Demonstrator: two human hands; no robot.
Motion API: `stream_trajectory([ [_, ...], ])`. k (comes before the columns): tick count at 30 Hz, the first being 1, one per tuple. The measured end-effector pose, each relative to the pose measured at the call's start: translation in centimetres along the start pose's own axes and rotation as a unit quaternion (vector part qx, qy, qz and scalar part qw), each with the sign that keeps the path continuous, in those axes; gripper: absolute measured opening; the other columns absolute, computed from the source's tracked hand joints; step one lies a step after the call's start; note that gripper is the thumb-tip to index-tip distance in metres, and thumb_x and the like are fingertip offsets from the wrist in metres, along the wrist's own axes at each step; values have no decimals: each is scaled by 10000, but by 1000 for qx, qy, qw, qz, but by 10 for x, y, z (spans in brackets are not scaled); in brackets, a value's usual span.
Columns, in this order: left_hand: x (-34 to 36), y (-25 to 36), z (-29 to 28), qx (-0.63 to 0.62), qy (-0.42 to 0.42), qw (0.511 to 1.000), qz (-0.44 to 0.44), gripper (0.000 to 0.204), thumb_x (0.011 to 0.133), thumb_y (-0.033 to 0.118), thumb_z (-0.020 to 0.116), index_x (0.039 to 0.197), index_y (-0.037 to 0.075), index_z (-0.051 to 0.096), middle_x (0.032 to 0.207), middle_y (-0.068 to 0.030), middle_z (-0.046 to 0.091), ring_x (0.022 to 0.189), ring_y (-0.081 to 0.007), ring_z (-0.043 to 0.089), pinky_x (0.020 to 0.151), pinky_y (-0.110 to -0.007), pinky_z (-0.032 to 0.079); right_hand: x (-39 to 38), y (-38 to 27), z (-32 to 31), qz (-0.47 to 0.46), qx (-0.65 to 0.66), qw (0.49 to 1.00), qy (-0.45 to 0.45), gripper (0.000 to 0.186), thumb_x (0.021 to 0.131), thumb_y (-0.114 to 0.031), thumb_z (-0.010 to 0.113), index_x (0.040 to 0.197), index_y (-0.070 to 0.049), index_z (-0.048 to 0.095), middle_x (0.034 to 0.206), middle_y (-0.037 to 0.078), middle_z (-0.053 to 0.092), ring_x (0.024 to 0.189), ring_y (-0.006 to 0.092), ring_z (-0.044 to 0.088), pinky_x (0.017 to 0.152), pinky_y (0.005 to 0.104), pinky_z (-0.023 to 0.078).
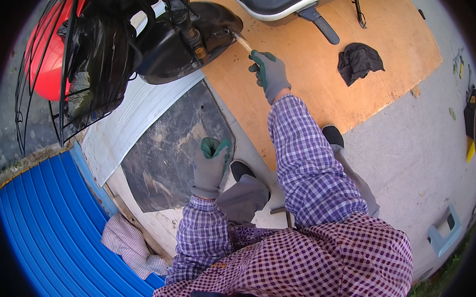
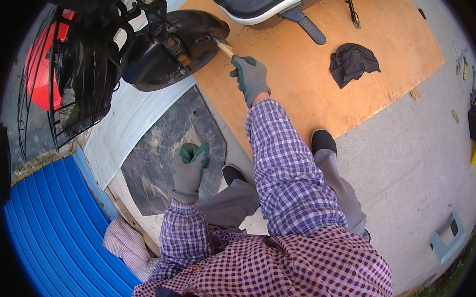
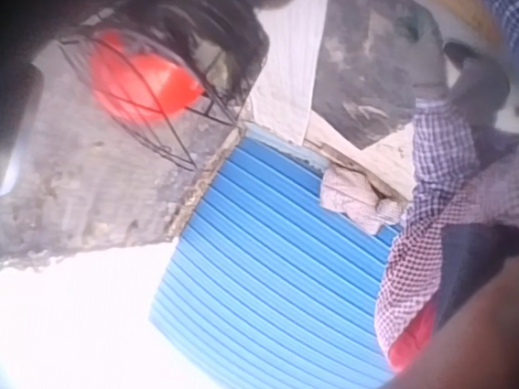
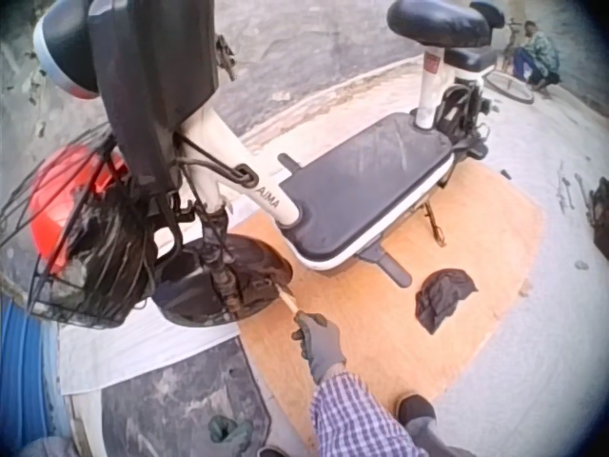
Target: The person uses a brush to clean the front wheel and fork area of an electric scooter. They repeatedly brush the wheel rim, spokes, and surrounding components while holding the basket with the other hand. The scooter remains stationary on a wooden board during the cleaning.
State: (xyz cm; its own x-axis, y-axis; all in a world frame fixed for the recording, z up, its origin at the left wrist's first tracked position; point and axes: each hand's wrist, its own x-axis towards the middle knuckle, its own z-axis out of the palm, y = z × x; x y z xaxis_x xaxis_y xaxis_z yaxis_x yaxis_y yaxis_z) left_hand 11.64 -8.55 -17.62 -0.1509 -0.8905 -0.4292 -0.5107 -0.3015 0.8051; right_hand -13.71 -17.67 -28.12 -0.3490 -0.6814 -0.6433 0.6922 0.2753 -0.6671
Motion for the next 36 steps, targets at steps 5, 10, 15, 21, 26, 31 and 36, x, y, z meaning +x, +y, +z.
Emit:
stream_trajectory([
  [5, 2, 0, 2, 7, -9, 1000, 7, 142, 935, 30, 703, 865, 3, 584, 742, -38, 568, 647, -132, 584, 607, -309, 481, 9, -16, -2, -22, -64, 998, 2, 310, 931, -305, 734, 1078, -33, 710, 739, 57, 637, 518, 87, 447, 453, 258, 353],
  [10, 1, 8, 2, 17, -4, 999, -43, 154, 933, 38, 715, 859, 1, 585, 737, -42, 580, 638, -133, 585, 608, -302, 480, 27, -14, -6, -32, -135, 987, 76, 326, 928, -314, 740, 1087, -31, 713, 745, 62, 643, 526, 89, 457, 453, 252, 349],
  [15, -2, 14, 3, -29, -12, 998, -45, 222, 939, 89, 754, 825, 23, 575, 712, -31, 566, 628, -122, 566, 591, -296, 450, 27, -21, -17, -17, -5, 999, -42, 321, 915, -303, 742, 1081, -28, 738, 754, 61, 665, 540, 94, 490, 469, 260, 390],
  [21, 0, 15, 2, -22, -14, 999, -47, 229, 935, 93, 760, 821, 23, 574, 703, -28, 554, 626, -121, 552, 591, -299, 439, 29, -38, -23, -5, -118, 991, -68, 307, 942, -324, 731, 1085, -53, 728, 755, 24, 610, 528, 72, 425, 458, 234, 327],
  [26, 1, 9, 1, -8, -11, 1000, -24, 211, 941, 83, 740, 826, 20, 575, 702, -27, 550, 627, -123, 548, 595, -303, 443, 23, -22, -17, -4, -70, 997, 13, 293, 933, -309, 737, 1078, -54, 740, 745, 22, 610, 531, 71, 433, 464, 233, 328],
  [31, 2, 2, -1, 18, -20, 999, -18, 184, 944, 68, 725, 849, 15, 576, 727, -40, 565, 638, -130, 554, 602, -308, 457, 20, -19, -20, 1, -75, 997, -34, 284, 946, -292, 721, 1095, -50, 734, 751, 24, 611, 526, 71, 425, 458, 236, 315],
  [36, 0, 3, -1, 12, -25, 1000, -5, 140, 935, 22, 694, 875, 2, 570, 742, -49, 562, 646, -136, 558, 606, -316, 467, 18, -34, -48, 24, -49, 993, -108, 310, 921, -308, 742, 1083, -43, 745, 765, 48, 648, 547, 76, 475, 464, 242, 357],
])
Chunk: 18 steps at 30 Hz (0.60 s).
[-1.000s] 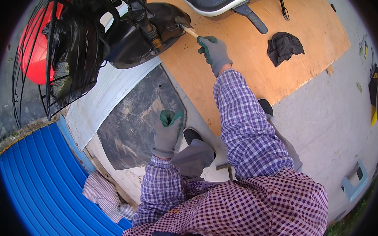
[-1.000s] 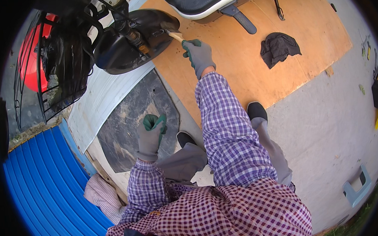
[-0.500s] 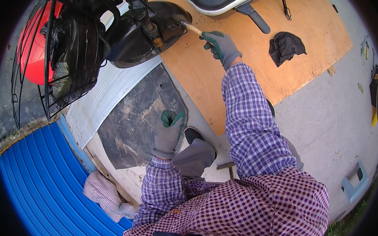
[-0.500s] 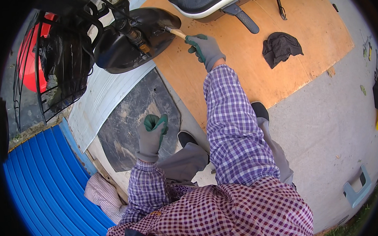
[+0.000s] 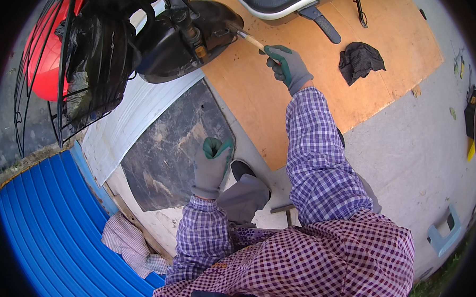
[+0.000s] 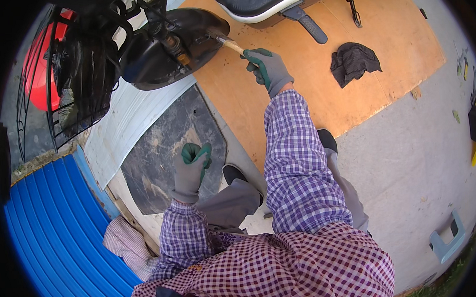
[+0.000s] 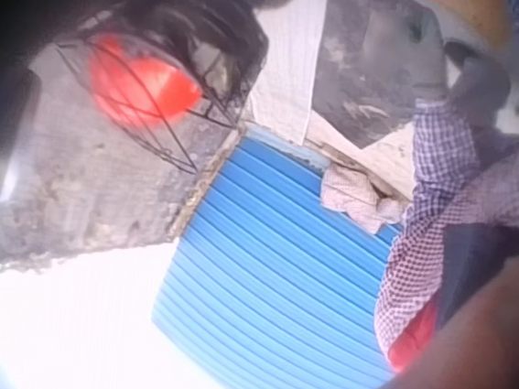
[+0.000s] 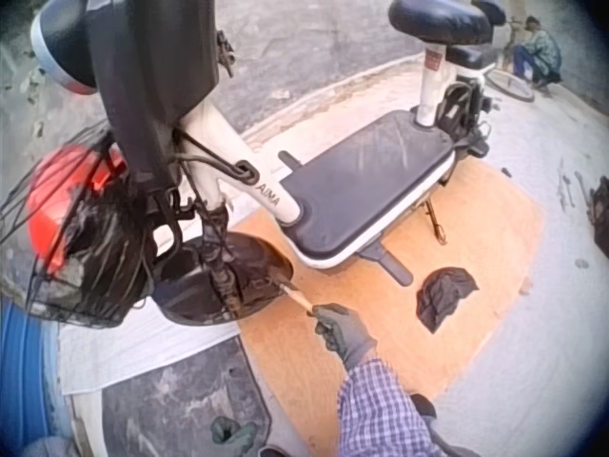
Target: The person uses a brush to clean the front wheel and fork area of an electric scooter. They repeatedly brush the wheel rim, spokes, and surrounding components while holding the basket with the other hand. The scooter remains stationary on a wooden board during the cleaning.
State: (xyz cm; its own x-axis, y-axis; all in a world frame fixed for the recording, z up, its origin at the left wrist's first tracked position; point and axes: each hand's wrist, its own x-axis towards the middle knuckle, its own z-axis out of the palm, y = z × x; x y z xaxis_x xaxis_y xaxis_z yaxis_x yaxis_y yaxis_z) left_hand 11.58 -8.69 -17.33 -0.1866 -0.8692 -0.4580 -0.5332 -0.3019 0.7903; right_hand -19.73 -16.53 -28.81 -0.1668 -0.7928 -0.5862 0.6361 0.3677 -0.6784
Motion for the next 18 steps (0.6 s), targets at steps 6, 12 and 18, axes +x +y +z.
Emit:
stream_trajectory([
  [6, -2, 3, 1, 8, 1, 1000, 1, 127, 930, -2, 673, 873, -3, 560, 754, -48, 553, 647, -138, 557, 611, -317, 476, -11, -1, 1, -50, -271, 961, -29, 313, 886, -275, 763, 1103, -49, 756, 813, 15, 680, 627, 77, 554, 505, 242, 366],
  [12, -2, 0, 1, 0, 4, 1000, -3, 115, 914, -15, 669, 878, -6, 559, 768, -48, 560, 650, -136, 561, 614, -303, 473, -29, -39, 6, -140, -292, 945, 56, 336, 823, -252, 792, 1023, 18, 771, 884, 101, 764, 735, 162, 702, 684, 293, 545],
  [18, 0, 1, 2, -3, -9, 1000, -7, 101, 911, -15, 660, 888, -1, 563, 778, -47, 573, 667, -128, 564, 618, -293, 472, -38, -54, 40, -233, -428, 867, 101, 365, 814, -313, 736, 1044, -30, 754, 821, 130, 750, 715, 207, 727, 727, 365, 554],
])
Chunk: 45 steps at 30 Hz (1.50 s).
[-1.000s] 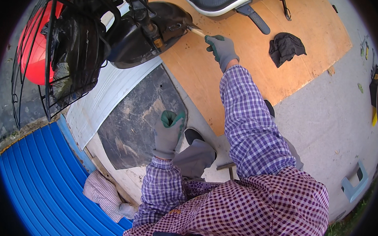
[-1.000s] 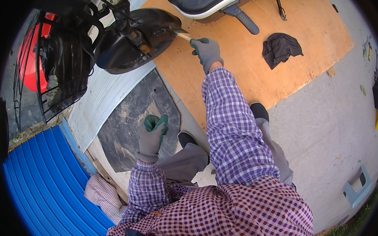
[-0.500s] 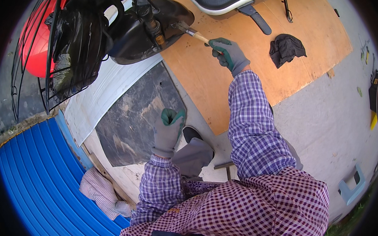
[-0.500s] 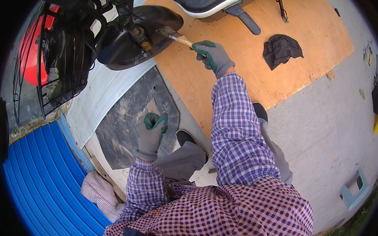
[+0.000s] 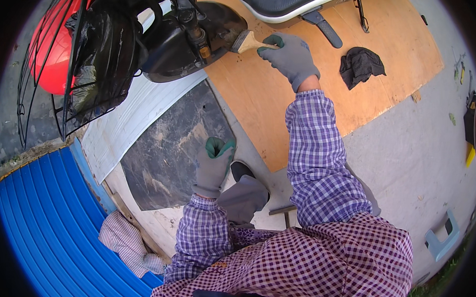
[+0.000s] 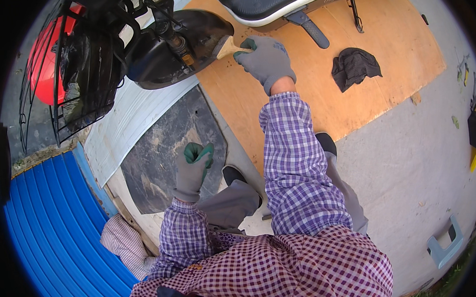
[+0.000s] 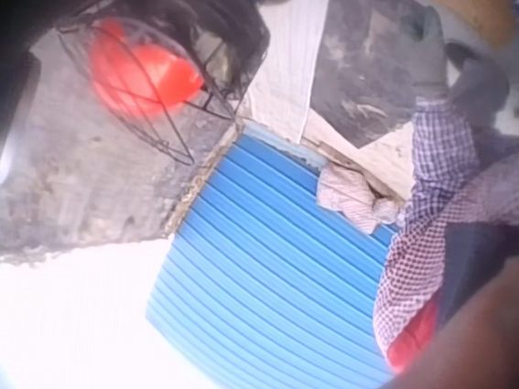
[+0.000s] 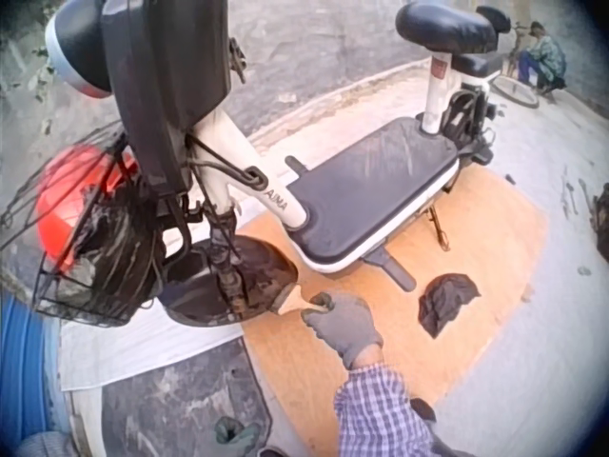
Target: The person uses a brush to clean the front wheel and fork area of an electric scooter. They repeatedly brush the wheel rim, spokes, and surrounding components while holding the basket with the other hand. The scooter remains stationary on a wooden board during the cleaning.
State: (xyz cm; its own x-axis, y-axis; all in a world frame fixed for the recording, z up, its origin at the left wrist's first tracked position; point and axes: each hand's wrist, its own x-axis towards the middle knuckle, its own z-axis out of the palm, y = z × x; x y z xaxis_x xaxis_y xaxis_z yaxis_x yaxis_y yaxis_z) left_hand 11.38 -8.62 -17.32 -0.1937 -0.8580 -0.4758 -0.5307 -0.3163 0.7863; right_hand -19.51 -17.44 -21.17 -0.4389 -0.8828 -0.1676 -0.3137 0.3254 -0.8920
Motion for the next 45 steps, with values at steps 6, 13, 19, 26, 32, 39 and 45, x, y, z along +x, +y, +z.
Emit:
stream_trajectory([
  [6, -1, 0, 1, -30, 21, 999, 3, 266, 899, 99, 782, 809, 23, 544, 704, 8, 509, 670, -84, 450, 585, -298, 394, -6, -16, -9, 32, -18, 999, -20, 348, 826, -324, 714, 1067, -76, 753, 855, 119, 756, 838, 295, 723, 796, 417, 546],
  [13, -4, 7, -2, -53, 14, 998, -16, 244, 892, 132, 787, 827, 17, 582, 696, -19, 576, 620, -76, 517, 548, -282, 417, -14, -42, 9, -2, -119, 993, -1, 360, 842, -314, 696, 1095, -64, 750, 1064, 165, 742, 1010, 336, 703, 873, 429, 537],
  [19, -10, 22, -7, -6, 36, 999, 18, 267, 895, 177, 793, 813, 30, 585, 638, -11, 551, 556, -86, 518, 501, -291, 422, -22, -51, 6, 55, -106, 993, -21, 375, 841, -318, 704, 1114, -66, 747, 1020, 158, 753, 1001, 328, 711, 874, 431, 542],
  [26, -18, 25, -18, -10, 50, 998, 34, 369, 895, 280, 820, 786, 36, 566, 635, -8, 537, 554, -91, 516, 507, -295, 440, -50, -83, 12, 33, -81, 996, 35, 391, 842, -285, 737, 1139, -30, 730, 878, 132, 761, 780, 252, 736, 737, 382, 548],
  [32, -23, 13, -27, -41, 44, 997, 39, 391, 893, 315, 825, 792, 36, 570, 642, -8, 532, 565, -92, 520, 517, -299, 447, -31, -77, 27, -14, 50, 995, 89, 434, 868, -285, 752, 1185, 8, 710, 883, 144, 760, 732, 222, 734, 712, 360, 543],
  [39, -22, 12, -29, -78, 30, 997, 6, 403, 903, 321, 819, 785, 39, 556, 647, -7, 521, 563, -97, 492, 535, -302, 438, -31, -48, 19, 79, -97, 990, 71, 385, 874, -262, 732, 1175, -23, 715, 868, 125, 765, 761, 229, 735, 761, 372, 547],
  [45, -23, 13, -29, -91, 19, 996, 8, 417, 908, 322, 813, 772, 41, 537, 644, -9, 515, 567, -102, 484, 543, -311, 428, -33, -51, 22, -26, 104, 991, 81, 423, 835, -270, 775, 1155, 3, 726, 836, 111, 765, 688, 191, 724, 709, 355, 549],
])
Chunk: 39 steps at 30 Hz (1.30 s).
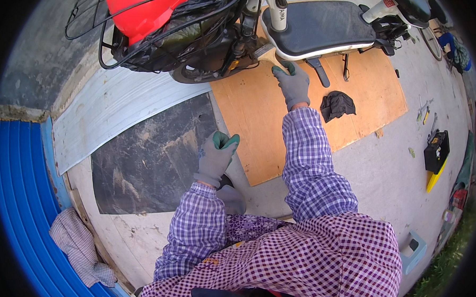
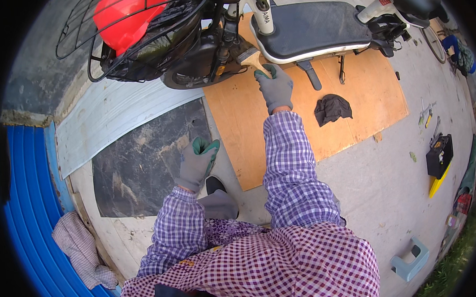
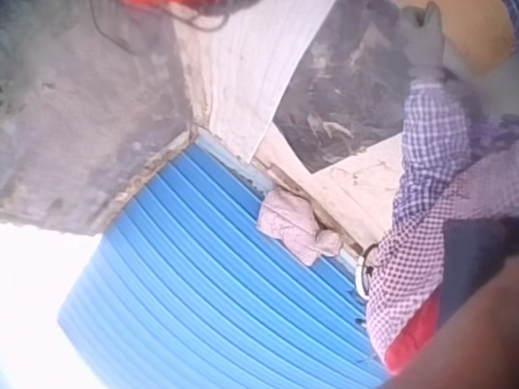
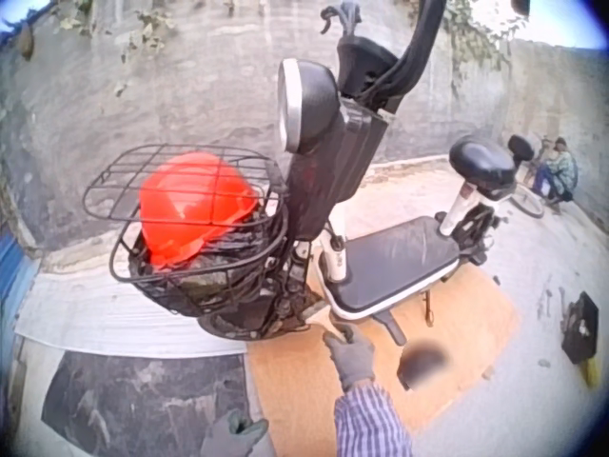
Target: The person uses a brush to clean the front wheel and fork area of an electric scooter. They repeatedly brush the wheel rim, spokes, and surrounding components while holding the basket with the other hand. The scooter remains stationary on a wooden board during the cleaning.
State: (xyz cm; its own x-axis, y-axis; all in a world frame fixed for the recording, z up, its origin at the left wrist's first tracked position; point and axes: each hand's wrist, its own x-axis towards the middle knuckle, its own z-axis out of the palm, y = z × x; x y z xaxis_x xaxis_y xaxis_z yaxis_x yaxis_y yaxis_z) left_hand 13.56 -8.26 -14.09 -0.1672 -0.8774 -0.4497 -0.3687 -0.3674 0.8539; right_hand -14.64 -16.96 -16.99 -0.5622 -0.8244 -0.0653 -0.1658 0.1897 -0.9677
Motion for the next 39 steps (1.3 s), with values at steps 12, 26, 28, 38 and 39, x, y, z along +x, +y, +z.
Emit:
stream_trajectory([
  [12, 4, 2, 4, 60, 18, 997, 44, 360, 904, 238, 807, 771, 30, 543, 653, -19, 534, 592, -99, 485, 545, -316, 412, -2, -49, -36, 78, 227, 971, -7, 309, 888, -163, 772, 1135, 16, 723, 766, 18, 647, 563, 54, 502, 483, 216, 372],
  [26, 4, -3, 3, 13, -9, 999, 42, 333, 927, 211, 802, 796, 60, 535, 670, 18, 515, 583, -72, 477, 519, -276, 407, 1, -30, -13, 128, 145, 980, -55, 267, 911, -192, 766, 1110, -18, 728, 771, 20, 652, 576, 63, 523, 479, 228, 376],
  [28, 2, -1, 1, -41, -21, 999, 0, 321, 927, 210, 801, 806, 56, 548, 687, 13, 535, 594, -72, 499, 532, -277, 420, 1, -13, -17, 154, 152, 975, -59, 271, 905, -190, 772, 1112, -22, 728, 768, 22, 653, 576, 65, 526, 475, 230, 376],
  [38, -7, 11, 0, 69, 0, 998, 5, 189, 902, 126, 766, 911, -11, 635, 755, -24, 631, 671, -106, 572, 623, -315, 480, 9, 44, 1, 147, 150, 976, -48, 264, 901, -179, 773, 1118, -39, 721, 771, 16, 656, 597, 70, 544, 483, 239, 401],
  [39, -7, 12, 0, 85, -3, 996, -1, 180, 898, 117, 762, 910, -13, 638, 752, -29, 633, 671, -108, 569, 625, -319, 479, 9, 52, 2, 163, 127, 977, -40, 262, 903, -178, 772, 1119, -40, 720, 773, 16, 657, 599, 71, 547, 486, 239, 405],
])
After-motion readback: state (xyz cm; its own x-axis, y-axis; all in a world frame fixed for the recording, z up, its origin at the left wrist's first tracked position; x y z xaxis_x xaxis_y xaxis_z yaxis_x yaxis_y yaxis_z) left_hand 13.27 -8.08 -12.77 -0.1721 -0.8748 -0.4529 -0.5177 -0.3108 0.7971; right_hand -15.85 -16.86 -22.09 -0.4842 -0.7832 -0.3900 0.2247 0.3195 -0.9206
